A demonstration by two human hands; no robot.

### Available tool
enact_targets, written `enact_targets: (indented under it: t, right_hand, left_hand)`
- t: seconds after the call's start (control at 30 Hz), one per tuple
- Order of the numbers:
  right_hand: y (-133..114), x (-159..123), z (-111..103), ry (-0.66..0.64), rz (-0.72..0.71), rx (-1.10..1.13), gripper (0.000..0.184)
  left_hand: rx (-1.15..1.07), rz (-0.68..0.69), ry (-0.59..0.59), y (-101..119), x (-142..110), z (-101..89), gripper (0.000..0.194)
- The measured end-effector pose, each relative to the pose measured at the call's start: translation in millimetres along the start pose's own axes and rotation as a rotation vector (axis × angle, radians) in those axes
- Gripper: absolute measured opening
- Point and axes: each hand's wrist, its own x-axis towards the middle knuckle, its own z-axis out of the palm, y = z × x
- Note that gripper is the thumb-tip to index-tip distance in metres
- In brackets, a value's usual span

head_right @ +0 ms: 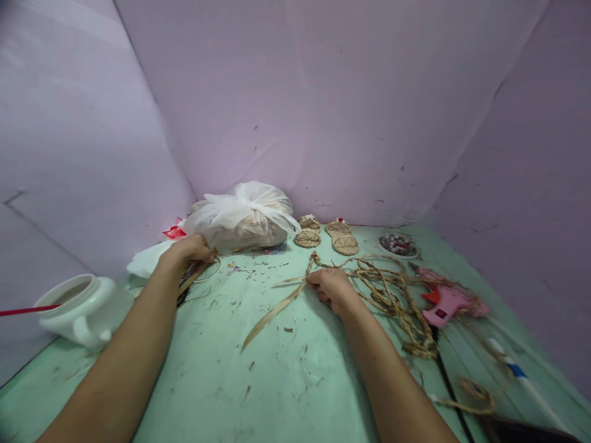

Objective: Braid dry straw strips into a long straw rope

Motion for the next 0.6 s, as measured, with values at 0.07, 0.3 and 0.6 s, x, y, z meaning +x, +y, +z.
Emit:
enact_targets:
  t: [0.07, 0.3, 0.6]
  right_hand:
    - [0, 1, 0, 0.004, -0.001, 0.000, 0.018]
    - [1, 2, 0, 0.010, -0.001, -0.003, 0.017]
    - [1, 2, 0, 0.000, -0.001, 0.005, 0.016]
  left_hand:
    - [-0.032, -0.038, 0.063, -2, 7, 5.3, 0.019]
    - [-0.272, 0.072, -0.046, -6, 2, -5.2, 0.006]
    - [-0.784, 0.395, -0.396, 8, -30, -25.9, 0.012]
